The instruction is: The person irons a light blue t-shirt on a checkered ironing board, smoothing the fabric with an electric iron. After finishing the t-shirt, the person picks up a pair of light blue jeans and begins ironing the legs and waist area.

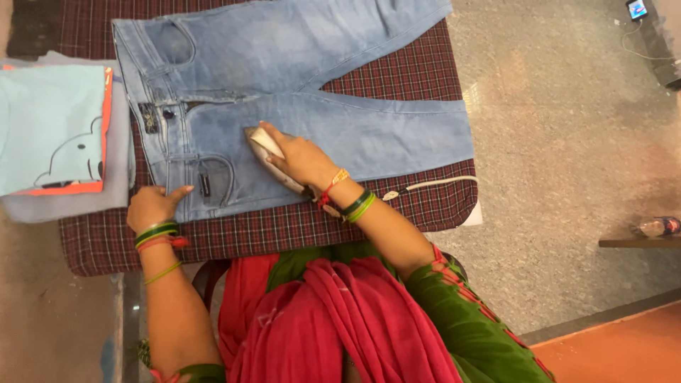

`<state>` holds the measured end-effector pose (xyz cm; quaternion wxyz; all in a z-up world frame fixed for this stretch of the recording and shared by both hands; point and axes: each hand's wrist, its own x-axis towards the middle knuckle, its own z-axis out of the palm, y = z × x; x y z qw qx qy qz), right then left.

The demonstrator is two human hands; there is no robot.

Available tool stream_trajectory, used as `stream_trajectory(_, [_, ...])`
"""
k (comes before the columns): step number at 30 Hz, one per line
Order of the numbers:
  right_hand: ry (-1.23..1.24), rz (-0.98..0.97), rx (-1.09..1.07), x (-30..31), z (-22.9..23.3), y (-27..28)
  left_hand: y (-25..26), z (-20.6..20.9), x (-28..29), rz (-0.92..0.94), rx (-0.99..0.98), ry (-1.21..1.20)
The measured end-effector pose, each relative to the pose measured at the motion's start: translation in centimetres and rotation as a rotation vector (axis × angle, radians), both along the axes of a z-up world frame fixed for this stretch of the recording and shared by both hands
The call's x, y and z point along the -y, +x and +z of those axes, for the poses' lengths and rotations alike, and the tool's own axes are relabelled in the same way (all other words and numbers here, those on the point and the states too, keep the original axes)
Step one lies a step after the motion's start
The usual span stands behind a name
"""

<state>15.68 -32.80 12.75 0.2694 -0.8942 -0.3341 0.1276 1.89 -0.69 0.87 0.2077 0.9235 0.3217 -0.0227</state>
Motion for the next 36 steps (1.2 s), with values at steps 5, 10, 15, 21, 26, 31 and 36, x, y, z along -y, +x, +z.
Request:
stream_trajectory(5, [0.055,0.042,-0.058,-3.0,-3.1,5.7,0.5,-0.1,0.1,0.026,-0.083,0.015])
stream_trajectory(10, [0.113,0.078,-0.123,-3.9,-5.1,7.7,0.2,0.6,0.5,0.033,-0.010,0.039])
stream_trajectory(15, [0.132,-0.056,-0.102,0.2,-5.4,3.5,0.0,2.6,4.0,0.008,0.359,0.304])
stream_trajectory(21, [0.154,-0.300,-0.074,4.2,-3.6,-1.0,2.9,4.5,8.5,-0.493,0.579,0.121])
stream_trajectory(26, [0.115,-0.297,-0.040,2.1,-4.1,1.7,5.1,2.8,10.7,-0.761,0.247,0.214])
stream_trajectory(31, [0.143,-0.224,0.021,0.7,-4.8,4.2,4.8,1.4,10.4,-0.738,0.261,0.208])
stream_trajectory(36, [0.070,-0.261,-0.111,4.3,-3.9,2.0,4.0,0.9,10.4,-0.714,0.263,0.191])
